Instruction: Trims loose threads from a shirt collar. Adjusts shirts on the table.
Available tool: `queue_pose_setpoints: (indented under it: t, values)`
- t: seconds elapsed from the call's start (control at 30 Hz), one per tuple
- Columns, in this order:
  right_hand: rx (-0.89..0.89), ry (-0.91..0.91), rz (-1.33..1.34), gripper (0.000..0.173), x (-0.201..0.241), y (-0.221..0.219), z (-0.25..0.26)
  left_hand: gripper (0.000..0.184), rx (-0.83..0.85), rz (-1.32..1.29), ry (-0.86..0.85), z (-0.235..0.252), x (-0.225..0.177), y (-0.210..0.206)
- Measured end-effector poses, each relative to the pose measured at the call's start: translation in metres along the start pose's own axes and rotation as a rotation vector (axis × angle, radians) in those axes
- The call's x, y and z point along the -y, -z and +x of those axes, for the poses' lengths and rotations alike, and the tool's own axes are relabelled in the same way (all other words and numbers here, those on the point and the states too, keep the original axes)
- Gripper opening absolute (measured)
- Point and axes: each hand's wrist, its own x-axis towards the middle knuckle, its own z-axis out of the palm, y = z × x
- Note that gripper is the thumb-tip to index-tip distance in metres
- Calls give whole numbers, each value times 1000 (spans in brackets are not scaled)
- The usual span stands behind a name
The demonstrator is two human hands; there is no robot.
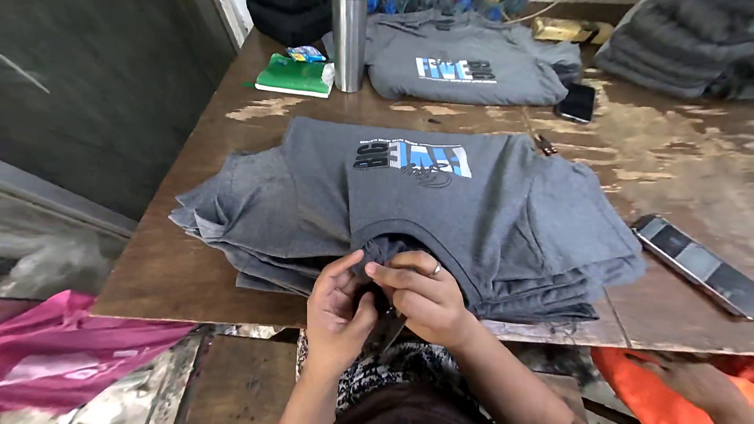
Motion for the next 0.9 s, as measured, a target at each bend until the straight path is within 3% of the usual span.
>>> queue_pose_setpoints:
  t: [0.13,0.27,0.3,0.43,0.63,0.8,0.9]
  values:
    - [-17,-7,46,19,10,3,-1,32,-89,236,-83,-6,13,-3]
    - [5,-160,167,14,18,8,-5,13,-168,391,-194,-6,20,-6]
    - [18,-222,166,13,18,11,-7,10,-180,382,-196,-6,21,-6]
    - [209,-433,-125,38,16,24,-21,3,-215,192,-61,-7,16,-2]
    - [272,-402,-365,41,19,15,-20,6,-166,50,-51,-11,15,-2]
    - [268,-406,-375,43,18,8,-14,6,-184,77,-86,-11,16,-4]
    - [161,-504,-73,40,13,15,-11,7,-135,43,-34,-11,15,2]
